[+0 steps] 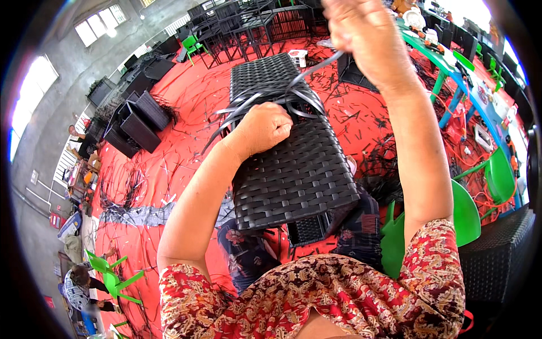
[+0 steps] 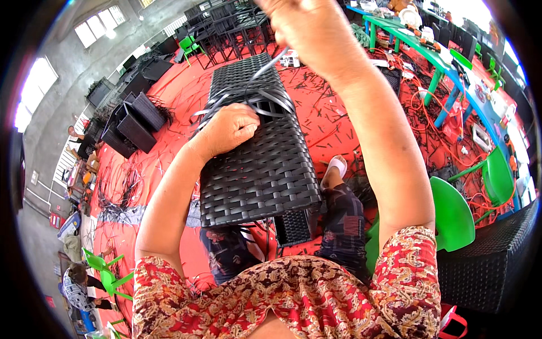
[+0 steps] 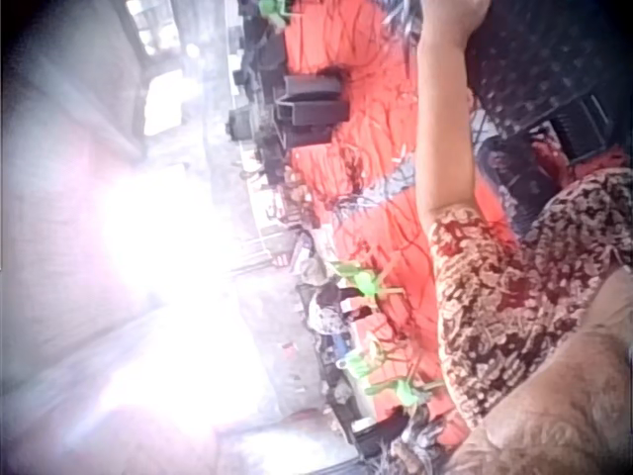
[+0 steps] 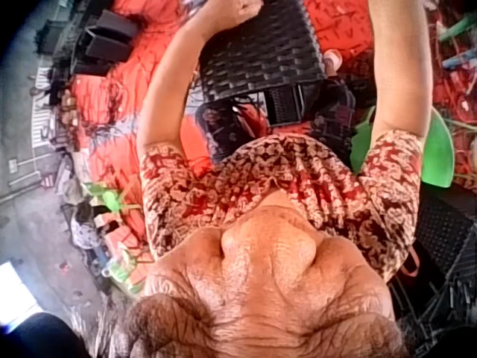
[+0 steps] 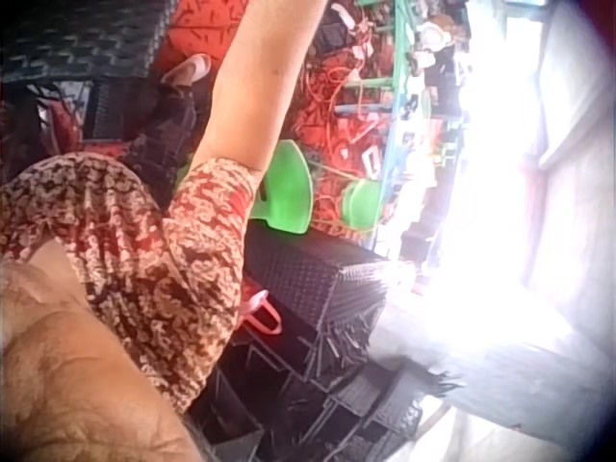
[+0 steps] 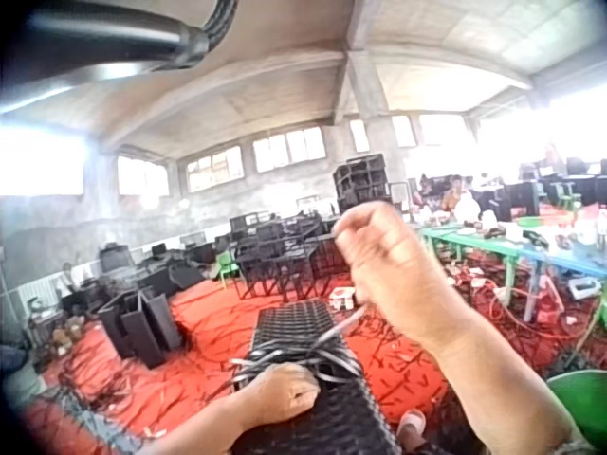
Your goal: The person weaves black plastic strips onto a rectangular wicker-style frame by hand, pulling the strips through the existing weave and securing them.
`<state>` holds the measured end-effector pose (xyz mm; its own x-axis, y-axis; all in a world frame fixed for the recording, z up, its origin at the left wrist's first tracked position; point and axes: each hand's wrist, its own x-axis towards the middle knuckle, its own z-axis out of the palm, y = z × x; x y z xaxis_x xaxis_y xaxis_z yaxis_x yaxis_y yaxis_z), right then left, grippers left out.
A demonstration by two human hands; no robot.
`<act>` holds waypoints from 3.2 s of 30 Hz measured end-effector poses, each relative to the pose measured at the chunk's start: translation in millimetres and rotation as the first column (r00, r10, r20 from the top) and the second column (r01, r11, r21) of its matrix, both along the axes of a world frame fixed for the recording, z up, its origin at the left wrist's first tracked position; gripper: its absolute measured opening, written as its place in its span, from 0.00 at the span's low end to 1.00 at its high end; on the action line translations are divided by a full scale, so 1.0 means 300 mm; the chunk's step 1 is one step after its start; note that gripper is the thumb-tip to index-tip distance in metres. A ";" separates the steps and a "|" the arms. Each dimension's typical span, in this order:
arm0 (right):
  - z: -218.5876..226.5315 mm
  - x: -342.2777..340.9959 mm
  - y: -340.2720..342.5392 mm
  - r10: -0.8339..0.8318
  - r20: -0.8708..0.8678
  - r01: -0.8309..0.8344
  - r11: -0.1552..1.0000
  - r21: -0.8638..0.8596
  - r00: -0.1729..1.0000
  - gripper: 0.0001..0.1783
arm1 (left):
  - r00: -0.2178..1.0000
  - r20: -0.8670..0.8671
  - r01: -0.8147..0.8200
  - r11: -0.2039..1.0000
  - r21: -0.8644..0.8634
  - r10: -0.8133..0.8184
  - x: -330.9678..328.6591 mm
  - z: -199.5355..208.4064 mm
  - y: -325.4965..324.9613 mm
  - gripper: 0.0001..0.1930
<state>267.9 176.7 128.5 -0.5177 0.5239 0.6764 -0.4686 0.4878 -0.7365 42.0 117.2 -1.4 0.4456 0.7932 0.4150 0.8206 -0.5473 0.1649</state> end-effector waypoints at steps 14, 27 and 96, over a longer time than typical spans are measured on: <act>-0.097 0.016 0.044 0.029 0.421 -0.109 0.980 0.166 0.907 0.11 | 0.824 0.436 -0.089 0.844 -0.529 0.361 -0.017 -0.055 0.036 0.13; -0.163 0.047 0.051 -0.079 0.668 -0.092 0.972 0.217 0.740 0.14 | 0.949 0.159 -0.157 0.844 -0.512 0.273 -0.023 -0.019 0.006 0.12; -0.490 -0.294 0.018 -0.362 0.420 0.165 0.885 0.436 0.832 0.04 | 0.745 0.533 -0.278 0.914 -0.297 0.400 -0.121 -0.065 -0.068 0.05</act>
